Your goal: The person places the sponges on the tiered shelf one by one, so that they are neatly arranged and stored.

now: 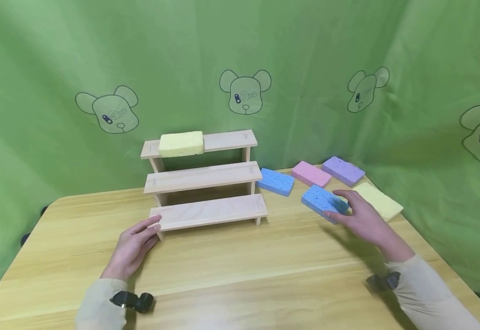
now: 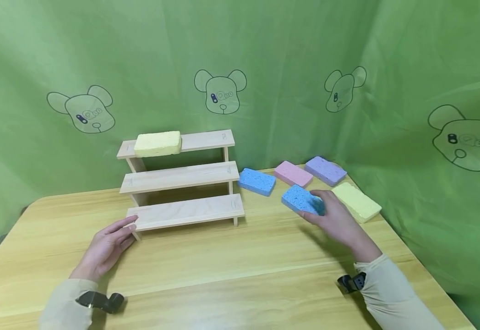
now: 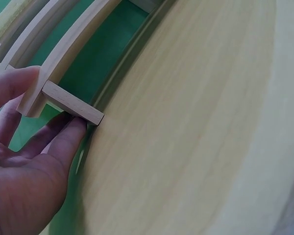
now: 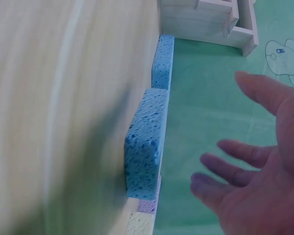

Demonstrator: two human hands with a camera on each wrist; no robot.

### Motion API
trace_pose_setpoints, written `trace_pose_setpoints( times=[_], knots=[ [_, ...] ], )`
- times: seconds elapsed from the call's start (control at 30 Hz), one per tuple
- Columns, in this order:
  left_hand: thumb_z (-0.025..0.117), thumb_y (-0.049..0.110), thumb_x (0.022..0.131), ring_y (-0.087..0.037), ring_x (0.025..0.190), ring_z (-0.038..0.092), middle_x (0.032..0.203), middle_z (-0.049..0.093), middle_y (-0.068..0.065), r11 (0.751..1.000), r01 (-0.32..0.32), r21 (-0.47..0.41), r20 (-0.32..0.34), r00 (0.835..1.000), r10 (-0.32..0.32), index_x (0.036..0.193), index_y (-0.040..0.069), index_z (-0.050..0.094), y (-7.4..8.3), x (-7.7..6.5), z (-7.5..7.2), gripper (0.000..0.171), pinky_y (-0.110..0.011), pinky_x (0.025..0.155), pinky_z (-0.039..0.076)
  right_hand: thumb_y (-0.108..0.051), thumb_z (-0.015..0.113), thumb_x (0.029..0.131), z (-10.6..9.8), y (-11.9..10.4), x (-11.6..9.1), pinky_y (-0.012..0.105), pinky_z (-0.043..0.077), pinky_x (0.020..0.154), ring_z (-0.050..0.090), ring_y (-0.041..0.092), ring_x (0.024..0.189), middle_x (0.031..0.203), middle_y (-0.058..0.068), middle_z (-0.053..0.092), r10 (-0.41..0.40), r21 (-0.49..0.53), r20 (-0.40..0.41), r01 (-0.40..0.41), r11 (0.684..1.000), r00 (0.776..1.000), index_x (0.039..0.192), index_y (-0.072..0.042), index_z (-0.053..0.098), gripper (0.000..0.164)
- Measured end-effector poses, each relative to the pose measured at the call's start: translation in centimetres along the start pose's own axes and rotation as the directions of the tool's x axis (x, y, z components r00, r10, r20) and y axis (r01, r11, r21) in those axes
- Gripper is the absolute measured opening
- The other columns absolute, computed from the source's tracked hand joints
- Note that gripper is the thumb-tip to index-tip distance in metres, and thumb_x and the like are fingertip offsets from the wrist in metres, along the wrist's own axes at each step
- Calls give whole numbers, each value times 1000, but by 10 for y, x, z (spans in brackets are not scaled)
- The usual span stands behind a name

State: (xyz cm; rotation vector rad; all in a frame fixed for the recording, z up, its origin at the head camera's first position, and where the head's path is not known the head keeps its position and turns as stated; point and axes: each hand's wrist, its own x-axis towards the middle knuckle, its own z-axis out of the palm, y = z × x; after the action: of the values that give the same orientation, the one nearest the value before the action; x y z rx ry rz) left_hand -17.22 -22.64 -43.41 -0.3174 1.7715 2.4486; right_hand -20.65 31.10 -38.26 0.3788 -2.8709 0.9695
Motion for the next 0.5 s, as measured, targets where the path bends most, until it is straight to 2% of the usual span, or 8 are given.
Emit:
trace_pose_setpoints(
  times=[0.27,0.5],
  knots=[
    [64,1,94,-10,112,58,138,49,-6,1000,-1,-13,-2,1000,1,105,15,74,-1,0,0,21,-31,103,45,-38,72,90,3,12,1,71,24,104,27,59,128,141,44,27,97,-35,59,-95,995,993,144,18,24,92],
    [64,0,93,-10,111,59,129,55,-1,1000,-9,-15,-1,1000,9,103,16,75,-1,1,0,22,-32,103,45,-35,74,88,7,15,4,73,25,102,29,64,123,136,50,24,117,-34,76,-114,993,990,141,24,17,98]
  ],
)
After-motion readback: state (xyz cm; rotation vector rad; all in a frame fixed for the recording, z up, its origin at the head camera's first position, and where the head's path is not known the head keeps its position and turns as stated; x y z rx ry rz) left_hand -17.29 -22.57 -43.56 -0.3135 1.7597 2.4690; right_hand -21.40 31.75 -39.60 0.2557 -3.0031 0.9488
